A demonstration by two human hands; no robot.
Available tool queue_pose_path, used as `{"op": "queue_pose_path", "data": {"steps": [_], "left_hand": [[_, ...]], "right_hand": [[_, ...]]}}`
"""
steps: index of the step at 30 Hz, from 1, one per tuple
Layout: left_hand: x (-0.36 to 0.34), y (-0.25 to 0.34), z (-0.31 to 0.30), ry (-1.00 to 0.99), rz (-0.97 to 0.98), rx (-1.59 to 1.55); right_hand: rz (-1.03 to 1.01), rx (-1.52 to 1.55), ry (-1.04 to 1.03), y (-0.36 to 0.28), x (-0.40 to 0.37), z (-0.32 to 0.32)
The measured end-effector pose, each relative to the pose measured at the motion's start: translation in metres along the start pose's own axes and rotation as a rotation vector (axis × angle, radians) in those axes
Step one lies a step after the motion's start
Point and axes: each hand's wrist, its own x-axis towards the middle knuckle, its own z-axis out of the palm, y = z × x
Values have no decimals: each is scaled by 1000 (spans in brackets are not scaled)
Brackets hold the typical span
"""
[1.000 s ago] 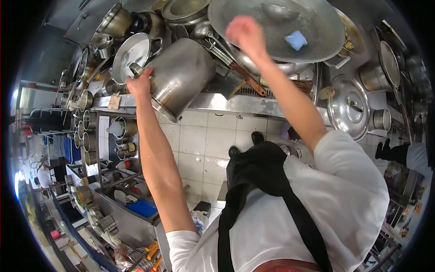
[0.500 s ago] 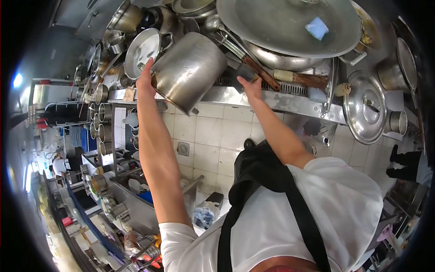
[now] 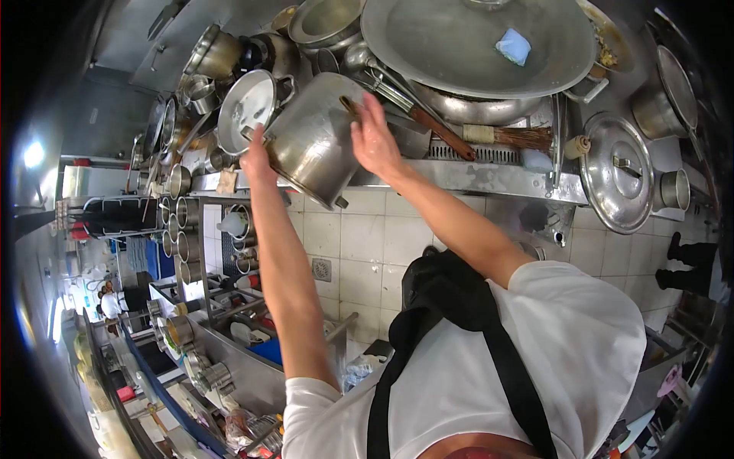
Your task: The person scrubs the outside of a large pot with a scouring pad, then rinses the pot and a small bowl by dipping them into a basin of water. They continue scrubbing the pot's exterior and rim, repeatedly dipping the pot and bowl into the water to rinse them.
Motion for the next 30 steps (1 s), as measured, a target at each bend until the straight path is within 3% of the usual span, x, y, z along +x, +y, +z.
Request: {"op": "queue_pose_path", "data": {"steps": [1, 3, 4, 6, 7, 9, 11, 12, 13, 15, 16, 17, 19, 21, 22, 23, 24, 25, 27, 29, 30], "left_hand": [[-1, -13, -8, -103, 133, 97], [-25, -50, -4, 117, 268, 313], [-39, -57, -8, 117, 266, 316], [-52, -52, -8, -25, 138, -101], [-50, -43, -13, 11, 32, 24], [-62, -39, -20, -143, -2, -226], [-60, -48, -24, -160, 4, -260], [-55, -54, -24, -185, 16, -315], [-40, -64, -19, -133, 21, -258], [-39, -59, -8, -48, 13, -198], [-36, -48, -2, -59, 36, -216], [-42, -45, -8, -90, 43, -244], [-60, -56, -24, -99, 28, -259], [-62, -54, -21, -139, 43, -334], [-45, -72, -26, -93, 125, -179], [-43, -76, -24, -47, 150, -154], [-48, -69, -25, -43, 153, -56], [-60, -62, -20, -40, 229, -141], [-57, -63, -23, 8, 165, -95], [-58, -59, -26, -18, 187, -133], [-52, -66, -30, -10, 245, -96]], "right_hand": [[-38, 115, -82, -13, 4, -2], [-117, -166, -191, -9, 4, 21], [-138, -132, -207, -13, -6, 34], [-257, 8, -348, -31, -30, 50], [-359, 57, -468, -46, -52, 49], [-513, 101, -506, -33, -38, 33], [-429, -62, -330, 23, -1, 40], [-267, -243, -199, 34, 28, 35], [-283, -250, -214, 26, 24, 44], [-65, -49, -112, -14, -17, 68], [-177, 116, -156, -31, -51, 73], [-226, 21, -354, -54, -70, 51], [-378, 226, -234, -2, -56, 53], [-225, 140, -18, 33, 0, 48], [-287, -170, 64, 45, 47, 46], [-173, -261, -62, 31, 93, 40], [-168, -198, -60, 15, 128, 56], [-309, -28, -87, -15, 156, 77], [-506, 121, -383, -48, 195, 138], [-606, 7, -719, -74, 210, 198], [-552, -102, -970, -76, 215, 229]]}}
